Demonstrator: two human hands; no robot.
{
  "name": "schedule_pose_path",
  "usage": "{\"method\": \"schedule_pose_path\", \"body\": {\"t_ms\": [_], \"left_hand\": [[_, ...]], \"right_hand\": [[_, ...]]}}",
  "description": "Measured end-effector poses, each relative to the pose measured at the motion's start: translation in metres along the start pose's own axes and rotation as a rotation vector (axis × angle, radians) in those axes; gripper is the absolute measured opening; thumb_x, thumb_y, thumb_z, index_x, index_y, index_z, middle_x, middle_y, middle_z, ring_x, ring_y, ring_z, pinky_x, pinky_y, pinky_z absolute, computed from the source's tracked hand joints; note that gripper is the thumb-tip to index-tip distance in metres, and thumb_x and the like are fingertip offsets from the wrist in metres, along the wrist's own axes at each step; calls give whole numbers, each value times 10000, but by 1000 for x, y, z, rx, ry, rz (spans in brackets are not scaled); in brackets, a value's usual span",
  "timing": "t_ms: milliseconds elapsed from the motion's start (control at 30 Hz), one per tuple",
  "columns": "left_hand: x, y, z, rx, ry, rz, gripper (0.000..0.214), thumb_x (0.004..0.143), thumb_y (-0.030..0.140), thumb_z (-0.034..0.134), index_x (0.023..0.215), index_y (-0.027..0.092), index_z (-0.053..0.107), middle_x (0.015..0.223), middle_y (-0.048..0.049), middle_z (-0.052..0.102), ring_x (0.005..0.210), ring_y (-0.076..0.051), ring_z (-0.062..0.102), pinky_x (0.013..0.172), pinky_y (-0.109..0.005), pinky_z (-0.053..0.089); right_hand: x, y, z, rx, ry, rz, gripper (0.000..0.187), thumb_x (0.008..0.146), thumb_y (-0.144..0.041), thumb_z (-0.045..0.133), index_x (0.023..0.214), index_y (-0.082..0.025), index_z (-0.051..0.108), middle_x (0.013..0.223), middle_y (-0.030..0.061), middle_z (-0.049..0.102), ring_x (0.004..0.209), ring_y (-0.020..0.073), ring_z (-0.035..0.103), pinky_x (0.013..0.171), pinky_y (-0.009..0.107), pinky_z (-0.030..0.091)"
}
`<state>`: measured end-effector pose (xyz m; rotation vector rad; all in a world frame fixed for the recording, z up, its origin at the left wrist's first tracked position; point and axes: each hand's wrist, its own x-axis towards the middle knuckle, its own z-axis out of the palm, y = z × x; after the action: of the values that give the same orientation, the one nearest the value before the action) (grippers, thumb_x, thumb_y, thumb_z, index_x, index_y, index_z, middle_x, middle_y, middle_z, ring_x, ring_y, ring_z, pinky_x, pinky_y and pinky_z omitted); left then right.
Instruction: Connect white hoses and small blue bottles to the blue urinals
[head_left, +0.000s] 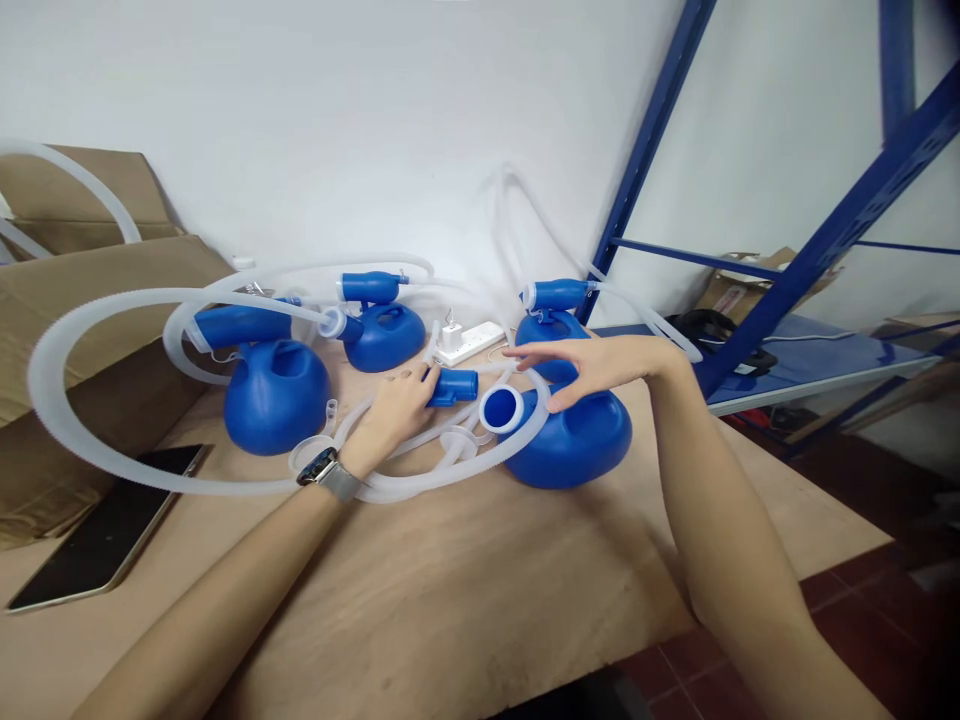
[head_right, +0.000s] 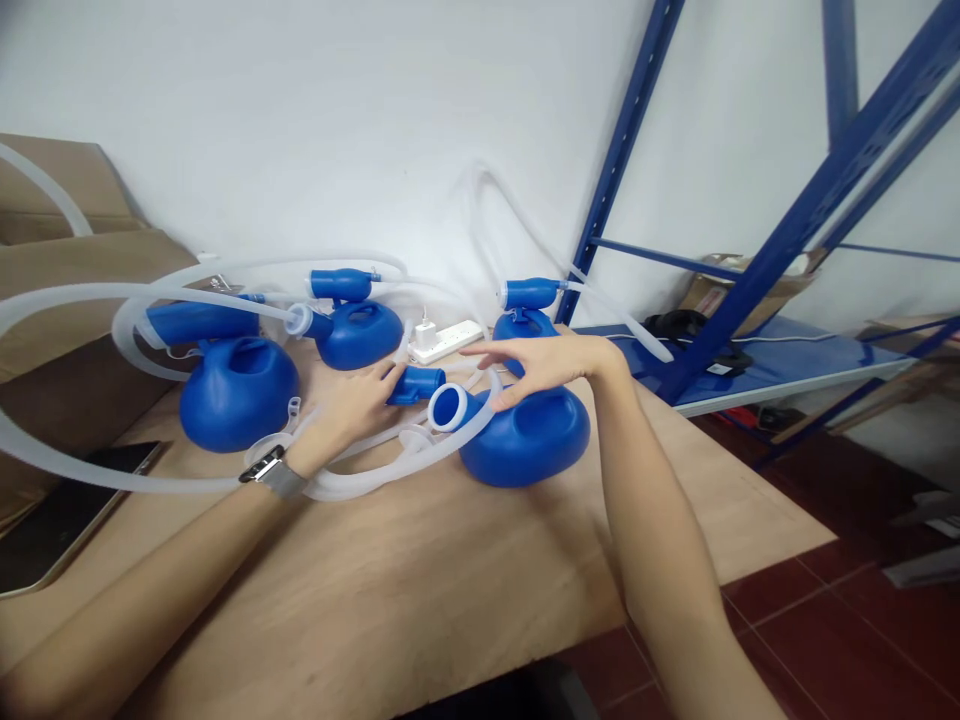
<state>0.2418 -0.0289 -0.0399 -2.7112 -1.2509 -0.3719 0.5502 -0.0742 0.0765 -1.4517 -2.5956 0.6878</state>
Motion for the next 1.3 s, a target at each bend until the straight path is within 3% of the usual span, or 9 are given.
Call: {"method": "schedule_pose_path", "body": {"t_ms": [133, 233, 333, 433, 567, 733, 933, 1167, 1300], "left_hand": [[5, 1, 12, 25, 20, -24, 564, 976, 233, 568, 1509, 106, 436, 1408, -268, 599, 1209, -368, 654, 910, -426, 541], [4, -2, 5, 4, 28, 10, 645, 968, 273, 593, 1556, 103, 390, 1515, -262, 521, 1325, -368, 580, 1003, -451, 519], [1, 1, -23, -149, 94, 43, 552, 955, 386, 633, 1442, 140, 550, 1455, -196, 580, 1293, -330, 589, 1016, -424, 510], [-6, 16, -63, -327, 185, -27, 310, 993, 422, 555, 1018, 171, 736, 1100, -98, 715, 950, -244, 675, 820, -357, 514], [-17, 45, -95, -519, 38, 133, 348, 1005, 424, 536, 842, 191, 736, 830, -28, 720, 736, -171, 611, 681, -305, 426], [-20, 54, -91, -661, -128, 97, 391, 986, 473, 571, 721, 188, 612, 672, 22, 586, 611, -123, 463, 596, -285, 348], [-16, 41, -81, -699, -125, 37, 406, 874, 505, 737, 710, 204, 519, 688, 44, 560, 640, -125, 473, 593, -280, 348], [-15, 42, -82, -624, -134, -7, 378, 839, 472, 754, 699, 208, 523, 658, 37, 555, 620, -132, 470, 567, -279, 327], [-12, 40, -87, -686, -204, 42, 370, 838, 449, 733, 670, 205, 512, 622, 36, 536, 597, -126, 471, 554, -270, 325]], "right_hand": [[3, 22, 8, -5, -71, 32, 1060, 690, -594, 888, 1619, -324, 454, 1636, 70, 501, 1456, 378, 531, 1138, 454, 533], [13, 29, 19, 32, -98, -33, 910, 700, -588, 879, 1530, -380, 569, 1580, 20, 564, 1400, 336, 594, 1106, 423, 559], [19, 24, 26, 29, -87, -24, 720, 691, -585, 877, 1361, -373, 720, 1490, -2, 645, 1355, 337, 623, 1111, 418, 553], [20, 13, 28, 40, -70, 45, 699, 673, -590, 877, 1318, -352, 745, 1440, 4, 682, 1323, 355, 640, 1104, 431, 554], [23, 3, 30, 42, -78, 50, 733, 713, -565, 862, 1381, -303, 710, 1444, 53, 683, 1324, 365, 637, 1096, 422, 551], [35, -2, 32, 13, -121, 2, 760, 710, -588, 869, 1395, -305, 703, 1421, 60, 702, 1307, 361, 654, 1081, 431, 565], [47, 0, 32, 39, -129, -32, 745, 673, -508, 924, 1361, -299, 728, 1404, 65, 712, 1277, 366, 676, 1052, 432, 577], [50, 1, 33, 7, -151, -1, 785, 655, -588, 891, 1375, -330, 710, 1427, 27, 690, 1323, 353, 635, 1113, 441, 541], [49, -2, 35, 45, -152, 37, 767, 619, -569, 905, 1327, -321, 745, 1419, 23, 680, 1345, 363, 599, 1152, 437, 495]]}}
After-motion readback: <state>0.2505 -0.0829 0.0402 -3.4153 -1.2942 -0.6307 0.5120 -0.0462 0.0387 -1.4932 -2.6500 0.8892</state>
